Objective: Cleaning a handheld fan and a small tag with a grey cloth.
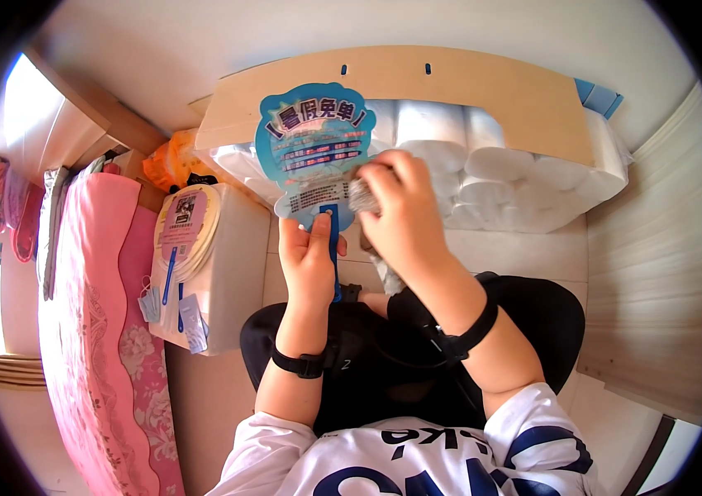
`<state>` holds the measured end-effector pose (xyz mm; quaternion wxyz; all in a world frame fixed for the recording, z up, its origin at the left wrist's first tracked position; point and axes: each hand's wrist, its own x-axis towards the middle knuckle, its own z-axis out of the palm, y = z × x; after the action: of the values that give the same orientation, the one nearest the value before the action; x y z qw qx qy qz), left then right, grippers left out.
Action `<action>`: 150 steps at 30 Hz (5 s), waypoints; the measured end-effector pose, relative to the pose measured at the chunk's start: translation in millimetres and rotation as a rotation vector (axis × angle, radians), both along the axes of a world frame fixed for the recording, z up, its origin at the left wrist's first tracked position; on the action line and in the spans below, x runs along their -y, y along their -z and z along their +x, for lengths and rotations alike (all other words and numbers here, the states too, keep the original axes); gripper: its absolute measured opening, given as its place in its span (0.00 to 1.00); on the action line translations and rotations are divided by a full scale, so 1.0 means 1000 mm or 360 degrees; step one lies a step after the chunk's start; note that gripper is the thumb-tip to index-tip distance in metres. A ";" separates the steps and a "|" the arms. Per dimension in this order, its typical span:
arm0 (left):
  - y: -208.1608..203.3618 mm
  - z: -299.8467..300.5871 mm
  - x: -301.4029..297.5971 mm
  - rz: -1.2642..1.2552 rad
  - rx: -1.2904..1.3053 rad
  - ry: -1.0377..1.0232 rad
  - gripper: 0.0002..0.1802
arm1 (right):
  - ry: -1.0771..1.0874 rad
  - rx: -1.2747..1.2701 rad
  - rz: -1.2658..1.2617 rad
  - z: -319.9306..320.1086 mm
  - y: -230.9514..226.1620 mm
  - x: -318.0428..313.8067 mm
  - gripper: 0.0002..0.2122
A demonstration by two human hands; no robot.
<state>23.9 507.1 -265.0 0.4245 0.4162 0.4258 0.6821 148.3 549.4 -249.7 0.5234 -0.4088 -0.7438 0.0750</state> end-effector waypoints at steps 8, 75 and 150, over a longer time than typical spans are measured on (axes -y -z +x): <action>-0.001 -0.006 -0.003 0.0060 0.0086 -0.0102 0.20 | -0.0186 0.0041 0.0118 -0.029 0.005 0.025 0.12; -0.012 -0.008 0.001 -0.0086 -0.0033 0.0030 0.13 | -0.1040 -0.2122 -0.1271 0.008 0.001 -0.014 0.11; -0.014 0.003 0.010 -0.0141 -0.0027 0.0048 0.23 | -0.1041 -0.1988 -0.1525 0.029 0.002 -0.020 0.10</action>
<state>27.3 497.0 -250.6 0.4493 0.4089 0.4528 0.6526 176.8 569.8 -252.0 0.5602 -0.2342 -0.2872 0.7408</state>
